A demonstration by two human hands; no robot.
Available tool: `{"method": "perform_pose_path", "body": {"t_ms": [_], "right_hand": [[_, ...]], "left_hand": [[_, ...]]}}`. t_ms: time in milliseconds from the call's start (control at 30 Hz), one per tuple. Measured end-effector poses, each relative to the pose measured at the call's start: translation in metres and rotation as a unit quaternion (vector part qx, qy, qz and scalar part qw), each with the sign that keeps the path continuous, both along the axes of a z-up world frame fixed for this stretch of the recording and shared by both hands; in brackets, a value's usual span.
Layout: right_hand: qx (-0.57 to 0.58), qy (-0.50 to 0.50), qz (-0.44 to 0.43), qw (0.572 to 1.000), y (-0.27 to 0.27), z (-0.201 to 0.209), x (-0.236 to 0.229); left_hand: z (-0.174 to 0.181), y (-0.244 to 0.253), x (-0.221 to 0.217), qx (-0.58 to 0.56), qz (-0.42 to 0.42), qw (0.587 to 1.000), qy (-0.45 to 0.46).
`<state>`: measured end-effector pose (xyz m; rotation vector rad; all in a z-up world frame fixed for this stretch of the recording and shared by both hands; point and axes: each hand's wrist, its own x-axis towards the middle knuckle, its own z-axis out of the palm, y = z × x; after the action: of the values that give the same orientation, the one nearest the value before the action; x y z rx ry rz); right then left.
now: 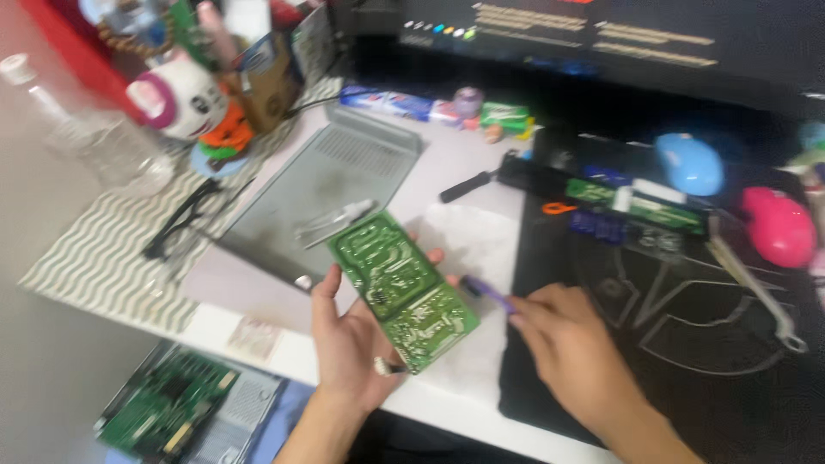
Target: The person cleans a brown circuit board using a purple toothbrush, brushing various components and surfaces. They then switch to a green circuit board and continue brushing it with the same tool.
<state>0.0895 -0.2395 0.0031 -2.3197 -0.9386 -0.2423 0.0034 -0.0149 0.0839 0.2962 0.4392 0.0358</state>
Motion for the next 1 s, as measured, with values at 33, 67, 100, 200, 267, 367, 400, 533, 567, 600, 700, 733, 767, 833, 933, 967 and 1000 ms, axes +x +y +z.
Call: {"method": "perform_pose_path", "body": {"t_ms": [33, 67, 100, 200, 267, 367, 400, 533, 567, 600, 700, 733, 767, 833, 933, 967, 1000], "right_hand": [[-0.018, 0.003, 0.021, 1.000, 0.001, -0.002, -0.001], [-0.019, -0.002, 0.009, 1.000, 0.006, -0.003, -0.003], [-0.004, -0.021, 0.022, 1.000, 0.006, -0.002, -0.003], [0.014, 0.002, 0.018, 1.000, -0.001, 0.009, -0.006], [0.023, 0.049, 0.009, 0.999, -0.006, 0.017, -0.008], [0.036, 0.031, 0.006, 0.999, -0.019, 0.022, -0.006], [0.041, 0.027, 0.007, 0.999, -0.021, 0.023, -0.006], [0.015, 0.089, -0.001, 0.996, -0.026, 0.025, -0.012], [0.019, 0.091, 0.011, 0.996, -0.022, 0.021, -0.012], [0.018, 0.067, 0.022, 0.997, -0.018, 0.018, -0.013], [0.008, 0.036, 0.038, 0.999, -0.010, 0.011, -0.010], [0.000, 0.031, 0.038, 0.999, -0.006, 0.008, -0.008], [0.000, 0.030, 0.048, 0.998, -0.006, 0.008, -0.005], [0.004, 0.010, 0.016, 1.000, -0.004, 0.004, 0.000], [0.025, 0.148, -0.114, 0.982, 0.001, 0.033, -0.015], [0.024, 0.151, -0.106, 0.983, 0.009, 0.049, -0.025], [0.038, 0.219, -0.154, 0.963, 0.017, 0.064, -0.034]], "left_hand": [[0.011, -0.003, 0.000, 0.003, 0.000, 0.999, 0.038], [0.020, -0.004, -0.002, 0.002, -0.011, 0.999, 0.033], [0.028, -0.008, -0.001, 0.034, -0.012, 0.997, 0.064], [0.046, -0.019, 0.002, 0.083, -0.009, 0.990, 0.115], [0.049, -0.022, 0.004, 0.103, 0.005, 0.985, 0.139], [0.044, -0.022, 0.004, 0.113, 0.020, 0.984, 0.135], [0.042, -0.021, 0.003, 0.117, 0.027, 0.984, 0.134], [0.042, -0.024, -0.003, 0.104, 0.031, 0.987, 0.115], [0.038, -0.023, -0.003, 0.107, 0.043, 0.986, 0.117], [0.035, -0.021, -0.004, 0.120, 0.032, 0.987, 0.100], [0.025, -0.017, -0.005, 0.132, 0.019, 0.989, 0.061], [0.022, -0.016, -0.006, 0.133, 0.012, 0.990, 0.039], [0.008, -0.011, -0.006, 0.134, 0.022, 0.990, 0.040], [-0.022, 0.000, -0.008, 0.079, -0.025, 0.994, -0.075], [-0.048, 0.008, -0.011, 0.127, -0.061, 0.979, -0.146], [-0.049, 0.008, -0.013, 0.129, -0.053, 0.980, -0.142], [-0.050, 0.007, -0.015, 0.161, -0.080, 0.966, -0.188]]}}
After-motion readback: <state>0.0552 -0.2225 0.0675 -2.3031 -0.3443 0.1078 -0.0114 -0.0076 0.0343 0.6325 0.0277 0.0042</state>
